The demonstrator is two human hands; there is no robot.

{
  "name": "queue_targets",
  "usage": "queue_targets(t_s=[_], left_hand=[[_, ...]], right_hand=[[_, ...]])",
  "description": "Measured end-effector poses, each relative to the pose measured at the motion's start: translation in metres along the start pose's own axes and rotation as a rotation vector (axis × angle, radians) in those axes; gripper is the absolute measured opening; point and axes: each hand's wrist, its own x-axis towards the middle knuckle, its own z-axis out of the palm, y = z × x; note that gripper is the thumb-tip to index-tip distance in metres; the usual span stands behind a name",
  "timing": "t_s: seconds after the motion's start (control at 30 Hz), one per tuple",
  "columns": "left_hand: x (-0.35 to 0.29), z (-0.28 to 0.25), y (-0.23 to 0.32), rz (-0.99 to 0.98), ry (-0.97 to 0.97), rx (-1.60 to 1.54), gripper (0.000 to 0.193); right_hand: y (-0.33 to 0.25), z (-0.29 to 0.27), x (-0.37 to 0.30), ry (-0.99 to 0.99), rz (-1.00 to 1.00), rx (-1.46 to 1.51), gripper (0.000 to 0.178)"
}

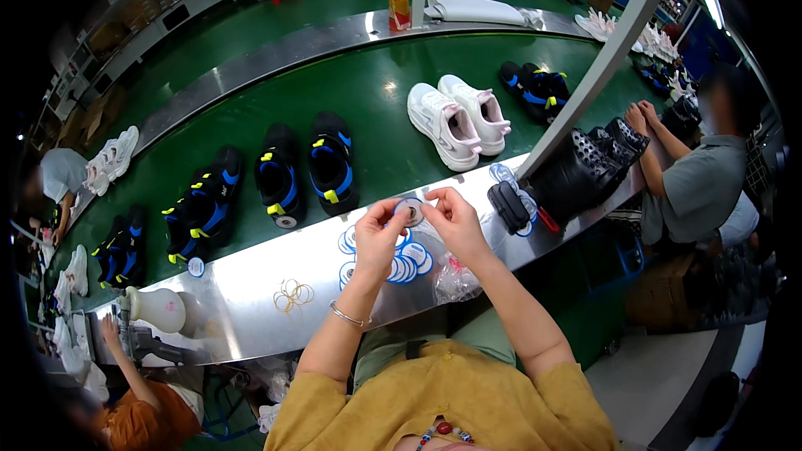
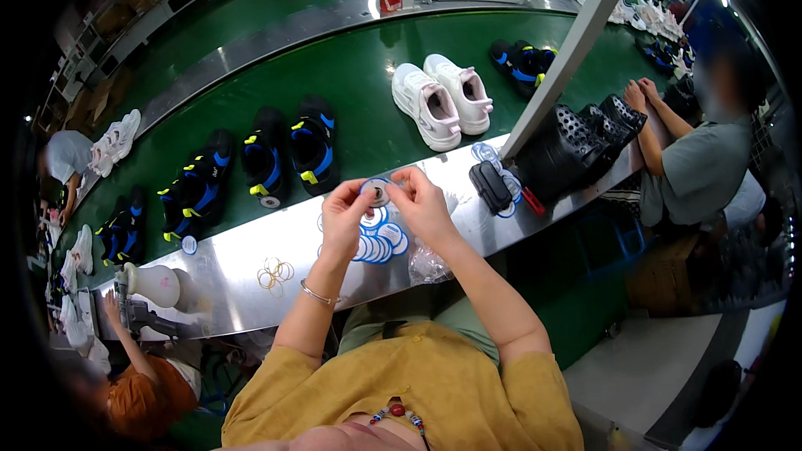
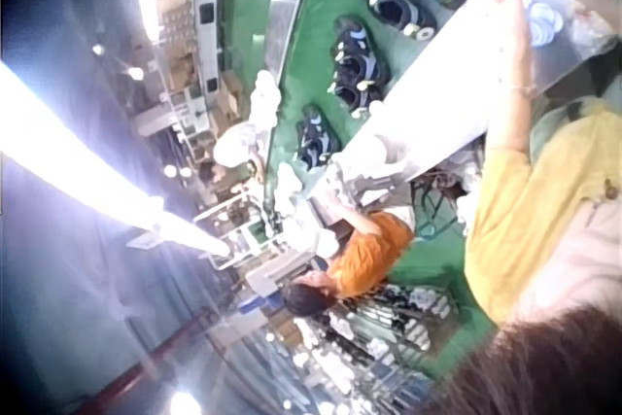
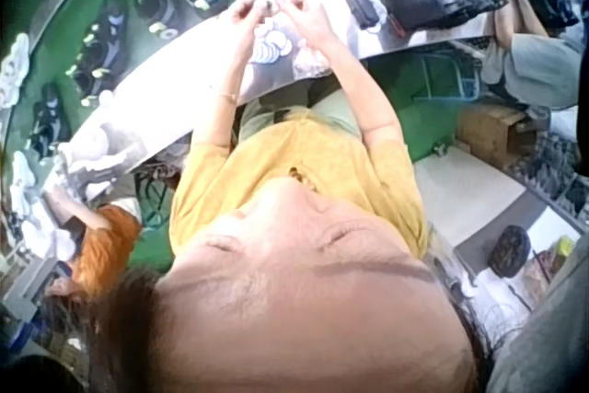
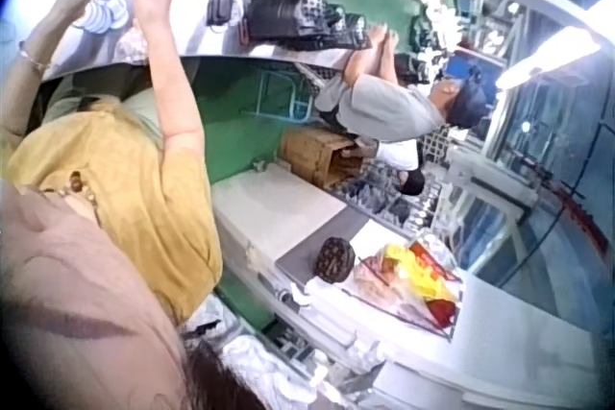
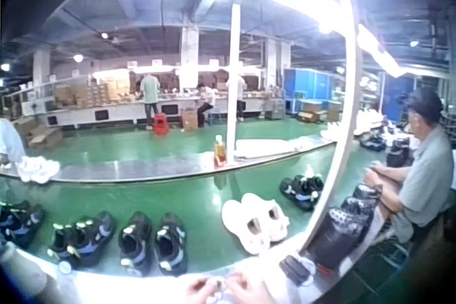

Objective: The person attaches circular blue-and-white tags to the tongue of white and black sneakers moving along a conveyor belt. They handle each shoe one at a time, place the tag inside, and then move the shoe forward on the belt.

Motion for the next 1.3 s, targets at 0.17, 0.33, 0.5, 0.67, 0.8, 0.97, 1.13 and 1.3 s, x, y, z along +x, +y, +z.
queue_targets(t_s=[0.17, 0.33, 0.5, 0.67, 0.8, 0.97, 1.13, 1.3], left_hand=[[0.001, 0.012, 0.004, 0.049, 0.038, 0.078, 0.013], [0.004, 0.017, 0.004, 0.077, 0.032, 0.147, 0.013], [0.001, 0.025, 0.002, 0.094, 0.061, 0.239, 0.012], [0.003, 0.029, -0.002, 0.282, -0.071, 0.313, 0.013], [0.009, 0.030, -0.007, 0.068, -0.132, 0.052, 0.011], [0.018, 0.044, -0.008, -0.008, -0.155, 0.023, 0.009], [0.029, 0.058, -0.012, 0.000, -0.191, 0.185, 0.008], [0.052, 0.070, -0.023, 0.045, -0.254, 0.312, 0.008]], right_hand=[[-0.014, -0.003, -0.001, 0.082, -0.231, -0.116, 0.011], [-0.016, -0.003, 0.005, 0.122, -0.397, -0.292, 0.009], [-0.011, -0.008, 0.005, 0.133, -0.438, -0.408, 0.006], [-0.008, -0.022, 0.011, 0.115, -0.486, -0.347, 0.004], [-0.008, -0.036, 0.007, -0.003, -0.453, -0.241, 0.004], [0.004, -0.046, 0.012, -0.029, -0.462, -0.234, 0.007], [0.003, -0.062, 0.023, -0.143, -0.248, -0.070, 0.015], [0.013, -0.092, 0.040, -0.231, -0.146, -0.159, 0.016]])
